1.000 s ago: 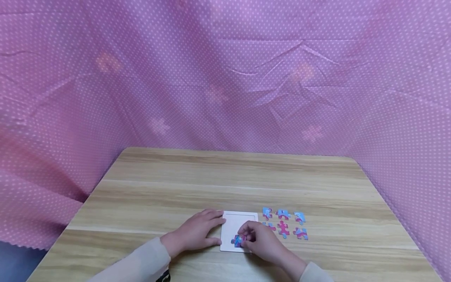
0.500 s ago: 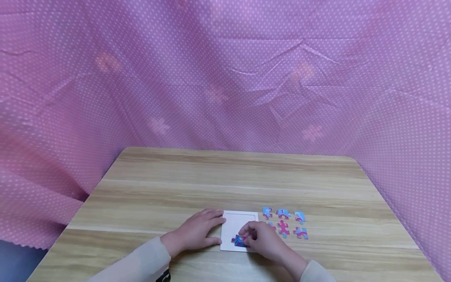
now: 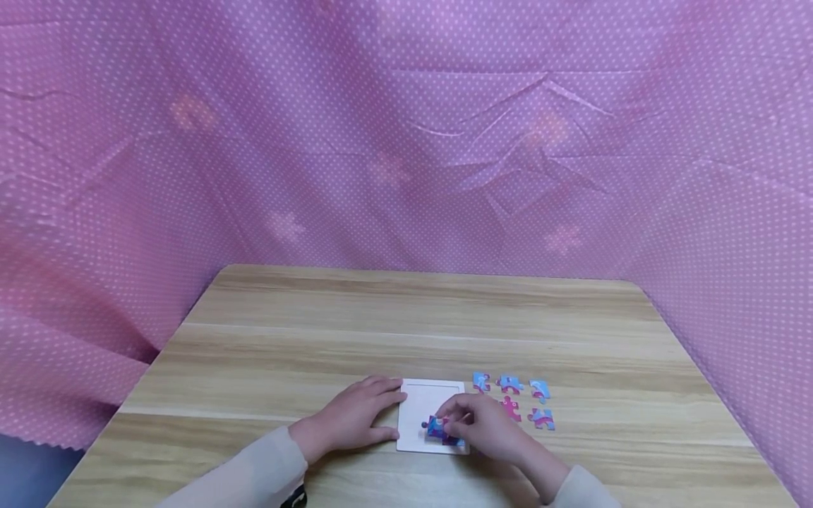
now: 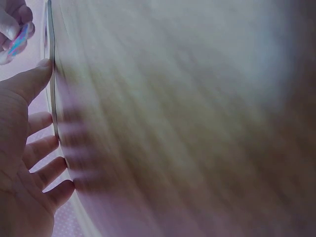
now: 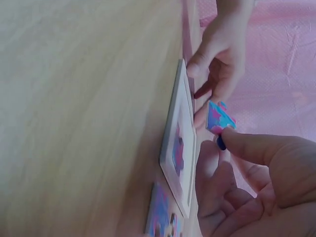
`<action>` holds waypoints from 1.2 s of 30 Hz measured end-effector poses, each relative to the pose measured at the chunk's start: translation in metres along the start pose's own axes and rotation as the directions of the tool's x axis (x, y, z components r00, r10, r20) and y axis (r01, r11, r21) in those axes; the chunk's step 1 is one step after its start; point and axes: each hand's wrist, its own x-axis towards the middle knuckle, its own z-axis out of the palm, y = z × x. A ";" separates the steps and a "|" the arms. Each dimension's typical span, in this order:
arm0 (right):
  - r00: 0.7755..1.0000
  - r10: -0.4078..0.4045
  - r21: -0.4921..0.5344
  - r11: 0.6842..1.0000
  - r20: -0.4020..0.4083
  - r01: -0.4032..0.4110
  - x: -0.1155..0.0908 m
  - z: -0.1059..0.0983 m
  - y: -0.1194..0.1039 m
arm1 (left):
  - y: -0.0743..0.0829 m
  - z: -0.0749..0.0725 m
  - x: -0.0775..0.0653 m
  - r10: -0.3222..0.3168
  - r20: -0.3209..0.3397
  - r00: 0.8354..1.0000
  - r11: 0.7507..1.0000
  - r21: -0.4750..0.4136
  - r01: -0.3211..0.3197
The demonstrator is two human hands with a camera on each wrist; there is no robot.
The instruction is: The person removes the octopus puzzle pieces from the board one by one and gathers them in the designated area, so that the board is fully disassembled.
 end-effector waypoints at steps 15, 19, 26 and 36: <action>1.000 0.006 0.105 0.995 0.000 -0.006 -0.031 -0.029 0.031 | -0.003 0.003 -0.004 0.011 -0.001 1.000 1.000 0.003 -0.011; 0.999 0.034 0.078 0.996 -0.013 -0.033 -0.042 -0.037 0.041 | -0.004 0.004 -0.005 0.014 0.001 1.000 1.000 -0.002 -0.014; 0.995 0.096 0.081 0.992 -0.016 -0.094 -0.059 -0.047 0.052 | -0.007 0.005 -0.008 0.036 -0.017 0.999 0.999 0.014 -0.036; 0.988 0.150 0.074 0.986 -0.023 -0.148 -0.068 -0.047 0.059 | -0.011 0.009 -0.011 0.038 -0.016 0.999 0.999 0.013 -0.038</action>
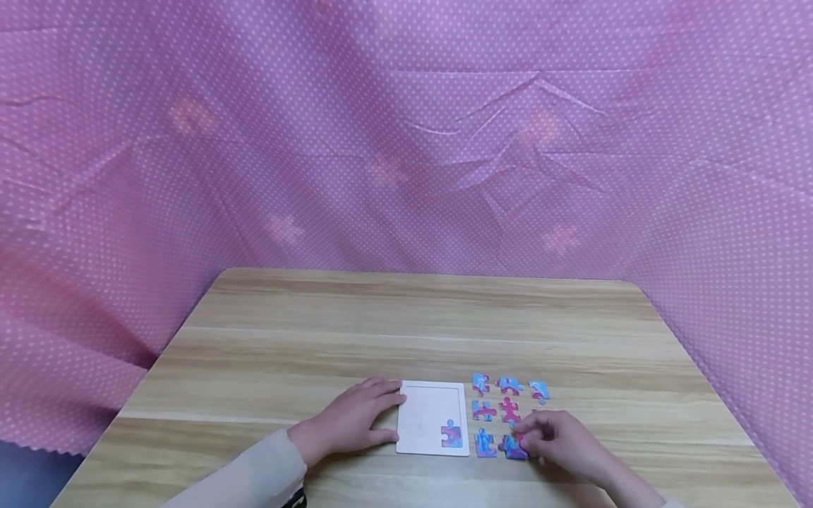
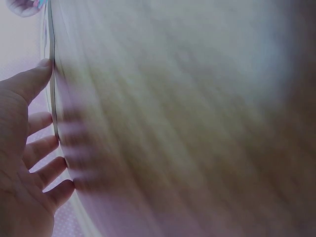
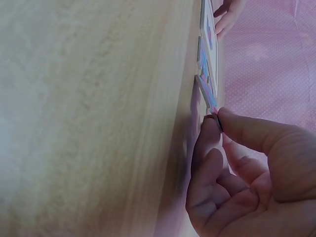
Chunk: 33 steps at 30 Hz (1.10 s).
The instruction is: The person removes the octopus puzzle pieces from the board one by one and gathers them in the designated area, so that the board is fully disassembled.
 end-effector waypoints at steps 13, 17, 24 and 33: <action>0.996 0.011 -0.068 0.998 -0.092 -0.017 0.002 0.000 0.001 | -0.003 0.000 0.005 -0.016 0.014 1.000 1.000 -0.009 0.017; 0.994 0.013 -0.082 0.996 -0.111 -0.022 0.005 -0.001 -0.003 | -0.006 0.001 0.007 -0.018 0.014 1.000 1.000 -0.006 0.018; 0.992 -0.079 -0.132 0.989 -0.103 0.065 0.022 0.012 -0.019 | -0.012 -0.001 0.009 -0.008 0.022 1.000 1.000 -0.014 0.008; 0.986 -0.149 -0.149 0.979 -0.070 0.137 0.049 0.039 -0.041 | -0.020 -0.007 0.012 0.000 0.036 0.999 1.000 -0.023 0.001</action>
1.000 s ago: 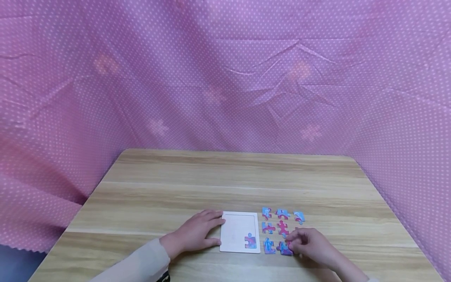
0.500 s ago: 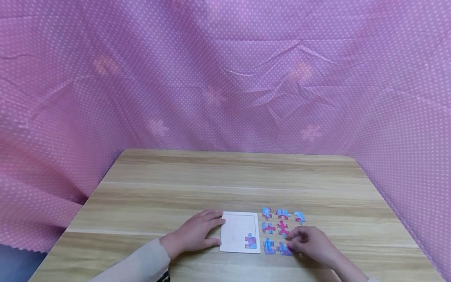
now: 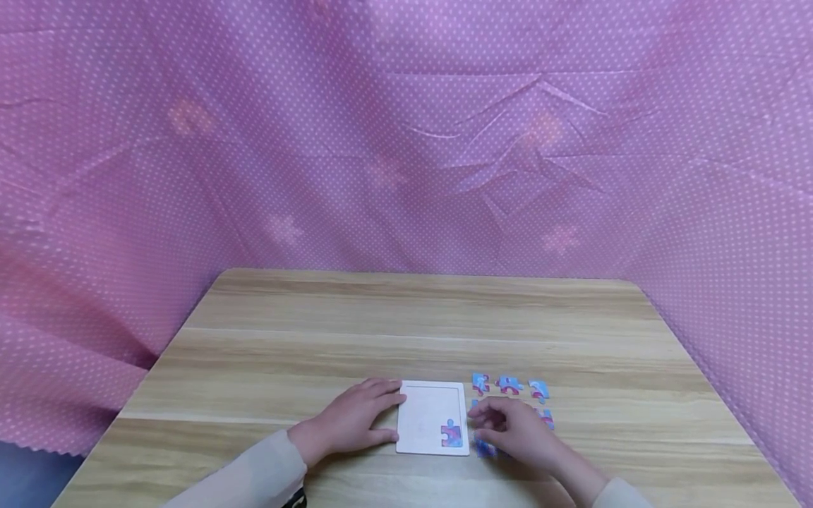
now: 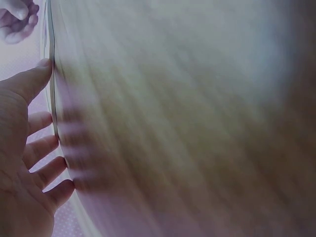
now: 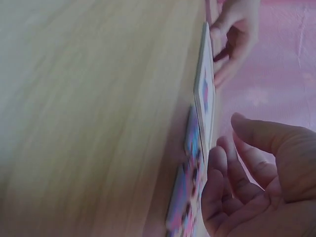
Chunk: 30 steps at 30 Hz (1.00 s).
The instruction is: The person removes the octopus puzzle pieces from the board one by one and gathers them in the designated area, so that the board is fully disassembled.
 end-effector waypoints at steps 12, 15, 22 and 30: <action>1.000 -0.003 -0.129 0.992 0.023 0.006 0.018 0.023 -0.012 | 0.000 0.001 0.000 0.001 -0.007 1.000 1.000 -0.005 -0.001; 0.999 0.011 -0.128 0.992 0.036 -0.006 0.019 0.025 -0.013 | 0.000 0.001 0.000 0.001 -0.009 1.000 1.000 -0.003 -0.001; 0.999 -0.015 -0.076 0.997 0.038 0.017 0.021 0.025 -0.014 | 0.001 0.001 -0.001 0.014 -0.018 1.000 1.000 0.001 -0.014; 0.999 -0.025 -0.029 0.999 0.026 0.025 0.022 0.025 -0.014 | 0.003 0.001 -0.001 0.010 -0.014 1.000 1.000 0.002 -0.010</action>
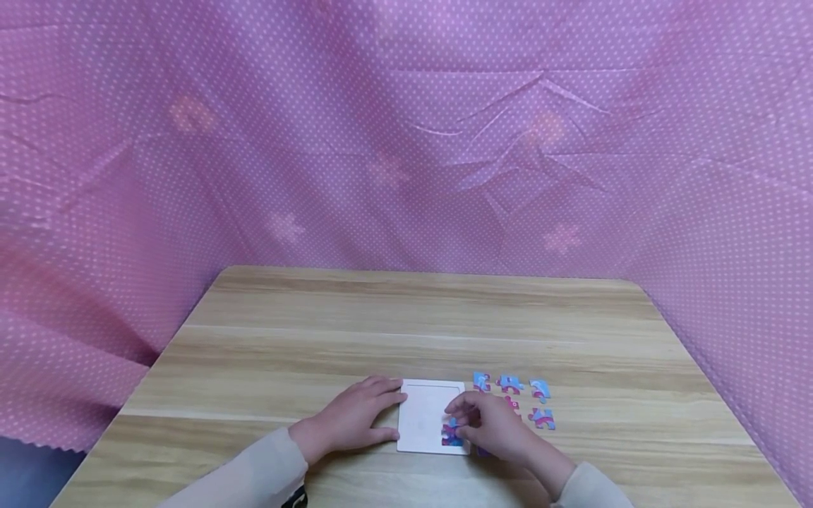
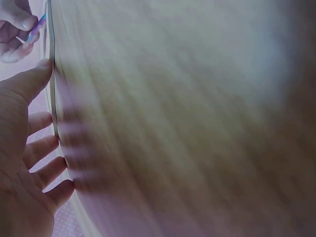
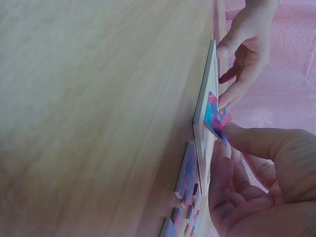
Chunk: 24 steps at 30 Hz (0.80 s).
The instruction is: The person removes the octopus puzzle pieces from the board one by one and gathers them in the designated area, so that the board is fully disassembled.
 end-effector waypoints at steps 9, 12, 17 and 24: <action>1.000 0.007 -0.032 0.999 0.025 -0.006 -0.003 -0.001 0.003 | 0.000 0.000 0.001 -0.015 0.015 1.000 1.000 0.003 0.015; 0.999 0.002 -0.006 1.000 0.035 -0.002 -0.003 -0.002 0.004 | 0.000 0.001 0.001 -0.012 0.012 1.000 1.000 0.004 0.012; 0.999 -0.027 0.041 0.999 0.026 0.026 -0.006 -0.007 0.008 | 0.000 0.002 0.000 -0.001 0.000 1.000 1.000 0.011 0.001; 0.999 -0.042 0.120 0.992 0.003 0.042 -0.018 -0.020 0.018 | 0.000 0.002 -0.002 0.013 -0.014 1.000 1.000 0.013 -0.013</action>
